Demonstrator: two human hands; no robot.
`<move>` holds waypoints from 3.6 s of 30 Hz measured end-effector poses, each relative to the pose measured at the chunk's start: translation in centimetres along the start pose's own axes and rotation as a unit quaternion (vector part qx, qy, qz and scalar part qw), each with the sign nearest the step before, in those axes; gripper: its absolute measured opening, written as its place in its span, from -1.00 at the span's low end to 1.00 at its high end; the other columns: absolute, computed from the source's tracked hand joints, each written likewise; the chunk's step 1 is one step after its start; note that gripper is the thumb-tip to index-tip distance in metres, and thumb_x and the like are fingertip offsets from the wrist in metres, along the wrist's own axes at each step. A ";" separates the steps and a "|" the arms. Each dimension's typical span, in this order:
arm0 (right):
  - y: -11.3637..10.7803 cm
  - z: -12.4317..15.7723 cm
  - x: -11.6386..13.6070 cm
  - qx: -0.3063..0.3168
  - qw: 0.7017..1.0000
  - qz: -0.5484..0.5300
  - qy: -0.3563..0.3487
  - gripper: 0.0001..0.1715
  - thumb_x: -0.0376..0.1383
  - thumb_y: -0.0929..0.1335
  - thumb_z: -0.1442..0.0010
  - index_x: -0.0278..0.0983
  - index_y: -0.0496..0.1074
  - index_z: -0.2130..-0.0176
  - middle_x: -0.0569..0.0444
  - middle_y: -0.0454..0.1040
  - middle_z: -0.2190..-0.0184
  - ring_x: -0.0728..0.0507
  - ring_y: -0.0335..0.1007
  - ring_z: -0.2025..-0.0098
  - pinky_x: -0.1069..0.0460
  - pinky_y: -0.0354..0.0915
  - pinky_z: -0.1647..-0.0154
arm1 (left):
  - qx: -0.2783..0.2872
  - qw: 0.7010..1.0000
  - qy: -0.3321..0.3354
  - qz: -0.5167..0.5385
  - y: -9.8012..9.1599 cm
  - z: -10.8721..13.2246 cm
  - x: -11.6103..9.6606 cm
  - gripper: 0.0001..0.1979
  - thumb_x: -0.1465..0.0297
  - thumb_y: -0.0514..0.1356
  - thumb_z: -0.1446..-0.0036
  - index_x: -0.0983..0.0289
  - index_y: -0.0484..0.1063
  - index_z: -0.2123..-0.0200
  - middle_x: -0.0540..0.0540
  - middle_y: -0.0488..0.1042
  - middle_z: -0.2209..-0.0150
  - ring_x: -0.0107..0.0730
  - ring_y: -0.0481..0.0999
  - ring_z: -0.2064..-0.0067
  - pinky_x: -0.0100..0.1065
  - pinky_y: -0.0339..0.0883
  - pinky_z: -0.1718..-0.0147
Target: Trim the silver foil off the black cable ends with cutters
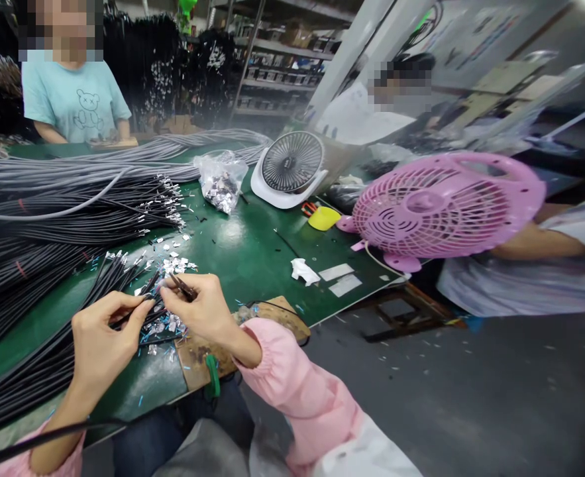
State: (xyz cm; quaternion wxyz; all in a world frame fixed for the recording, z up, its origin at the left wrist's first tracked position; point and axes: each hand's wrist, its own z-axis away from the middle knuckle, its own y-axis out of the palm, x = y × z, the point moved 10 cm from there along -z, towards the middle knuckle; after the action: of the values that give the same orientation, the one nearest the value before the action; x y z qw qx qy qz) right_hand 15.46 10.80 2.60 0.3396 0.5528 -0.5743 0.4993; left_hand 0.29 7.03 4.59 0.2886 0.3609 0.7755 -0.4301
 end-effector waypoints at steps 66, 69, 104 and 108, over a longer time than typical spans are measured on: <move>1.9 0.3 -2.7 0.069 0.977 -0.136 0.149 -0.81 -0.25 0.40 0.00 -0.30 0.39 0.54 0.22 0.27 0.70 0.06 0.09 0.63 0.14 0.06 0.60 | 0.138 0.984 -0.052 0.096 1.7 -1.1 0.9 -0.75 0.16 0.35 0.06 0.19 0.60 0.60 -0.01 0.45 0.71 -0.47 0.34 0.69 -0.45 0.17 0.75; 2.8 0.4 -3.1 0.118 0.964 -0.162 0.173 -0.63 -0.11 0.43 -0.07 -0.30 0.37 0.56 0.21 0.28 0.72 0.06 0.12 0.64 0.14 0.10 0.59 | 0.082 0.993 -0.007 0.086 0.6 -1.0 0.0 -0.84 0.30 0.36 0.07 0.17 0.56 0.63 -0.03 0.49 0.64 -0.48 0.41 0.60 -0.45 0.26 0.64; 1.2 0.7 0.3 0.088 0.996 0.020 -0.023 -0.71 -0.28 0.34 -0.28 -0.32 0.66 0.17 0.03 0.54 0.46 -0.04 0.37 0.42 0.08 0.27 0.38 | -0.060 0.984 0.156 -0.068 -2.2 0.8 -3.2 -0.88 0.46 0.30 -0.12 0.17 0.52 0.45 -0.12 0.52 0.53 -0.55 0.45 0.53 -0.45 0.25 0.56; 1.0 0.7 0.0 0.085 0.996 0.028 -0.007 -0.70 -0.28 0.35 -0.28 -0.32 0.66 0.14 0.01 0.58 0.42 -0.05 0.40 0.40 0.07 0.29 0.35 | -0.089 0.971 0.194 -0.111 -2.1 1.6 -3.6 -0.85 0.55 0.31 -0.10 0.17 0.52 0.40 -0.13 0.54 0.50 -0.55 0.48 0.50 -0.45 0.28 0.48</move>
State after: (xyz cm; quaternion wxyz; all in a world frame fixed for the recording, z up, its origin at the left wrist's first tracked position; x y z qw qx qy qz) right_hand 14.55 10.03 2.25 0.2737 0.5665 -0.5474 0.5518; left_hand 0.85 3.76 7.55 0.1141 0.3216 0.8872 -0.3106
